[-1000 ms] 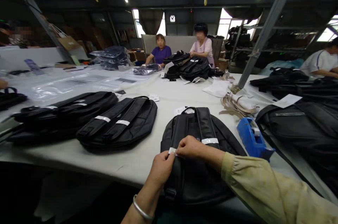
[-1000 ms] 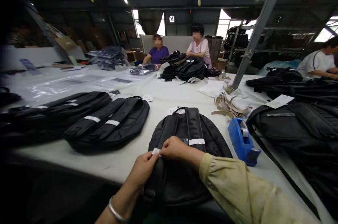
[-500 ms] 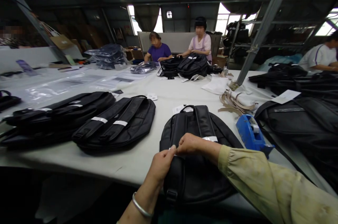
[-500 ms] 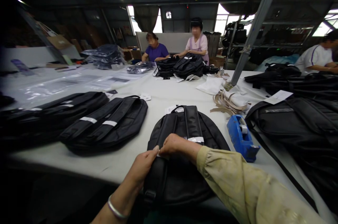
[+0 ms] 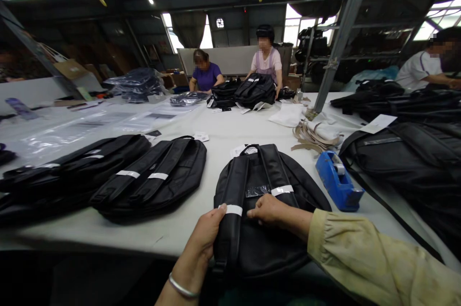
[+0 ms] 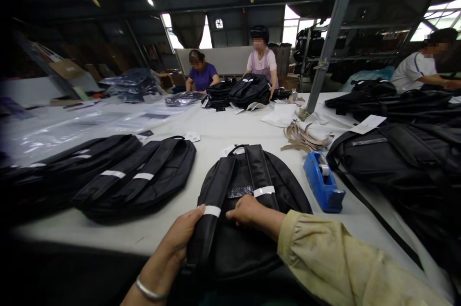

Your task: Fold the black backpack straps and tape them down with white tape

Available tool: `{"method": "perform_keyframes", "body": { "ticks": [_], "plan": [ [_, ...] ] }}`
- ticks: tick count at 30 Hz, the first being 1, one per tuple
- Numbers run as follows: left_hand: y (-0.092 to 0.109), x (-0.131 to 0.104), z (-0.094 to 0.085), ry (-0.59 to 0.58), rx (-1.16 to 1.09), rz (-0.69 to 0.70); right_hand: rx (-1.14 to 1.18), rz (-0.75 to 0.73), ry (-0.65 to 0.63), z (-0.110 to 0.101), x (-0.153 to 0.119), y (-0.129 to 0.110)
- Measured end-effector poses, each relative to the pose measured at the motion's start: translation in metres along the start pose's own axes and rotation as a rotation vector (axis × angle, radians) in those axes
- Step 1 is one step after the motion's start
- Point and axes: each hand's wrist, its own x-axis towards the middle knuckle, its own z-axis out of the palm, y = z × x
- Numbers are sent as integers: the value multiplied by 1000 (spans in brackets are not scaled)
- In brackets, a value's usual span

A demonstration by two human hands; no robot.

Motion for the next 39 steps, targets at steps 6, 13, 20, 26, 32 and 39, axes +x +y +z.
{"method": "perform_keyframes", "body": {
  "ticks": [6,13,20,26,32,39],
  "plan": [
    [7,-1,0,-67,-139,-83,403,-13,-14,10,-17,-10],
    [4,-1,-2,-95,-102,-44,674,34,-193,35,-8,-19],
    [13,1,-1,-245,-59,-132,641,-80,-59,44,-1,-16],
    [11,6,8,-50,148,-12,511,-74,91,49,0,-16],
    [29,-13,11,-62,65,-67,338,-253,106,16,-28,-13],
    [34,-30,37,-9,-232,-11,27,-456,747,-104,-52,60]
  ]
}}
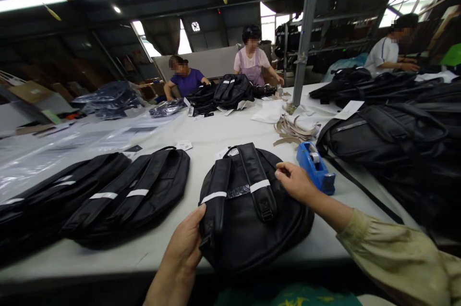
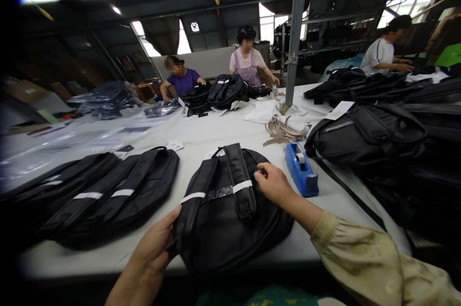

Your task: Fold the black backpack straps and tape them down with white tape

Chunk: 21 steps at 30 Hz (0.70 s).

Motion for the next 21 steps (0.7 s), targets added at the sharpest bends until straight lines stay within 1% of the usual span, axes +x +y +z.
{"method": "perform_keyframes", "body": {
  "ticks": [1,2,3,5,6,7,9,10,11,12,13,14,15,16,17,18,19,20,21],
  "plan": [
    [-10,2,8,4,32,42,-79,32,-25,-8,2,10],
    [-21,4,16,6,116,96,-147,53,-73,-12,3,18],
    [-32,6,23,10,261,166,-204,56,-130,-13,4,22],
    [-48,8,33,29,693,321,-286,35,-234,-8,6,24],
    [-52,6,36,36,928,385,-316,28,-269,-3,9,22],
    [-52,4,37,43,1141,424,-336,34,-296,2,13,19],
    [-45,-6,36,90,1456,430,-305,105,-358,14,26,13],
    [-39,-13,36,144,1559,433,-257,155,-393,20,33,10],
    [-33,-19,36,213,1632,468,-199,202,-426,25,40,9],
    [-27,-25,37,282,1670,547,-138,242,-461,30,45,9],
    [-23,-31,39,325,1665,660,-81,273,-493,33,49,9],
    [-21,-34,43,317,1620,778,-31,292,-519,35,52,10],
    [-21,-35,48,269,1541,864,19,302,-538,36,53,11],
    [-23,-34,54,204,1436,892,77,307,-553,36,52,12],
    [-26,-30,61,145,1311,859,135,307,-561,34,51,12],
    [-30,-25,70,115,1167,774,188,298,-563,31,49,13],
    [-35,-19,79,102,1008,645,246,284,-565,28,47,14],
    [-39,-12,88,83,842,486,309,265,-568,24,45,16],
    [-43,-6,98,38,670,314,369,243,-568,19,43,18]
  ]
}}
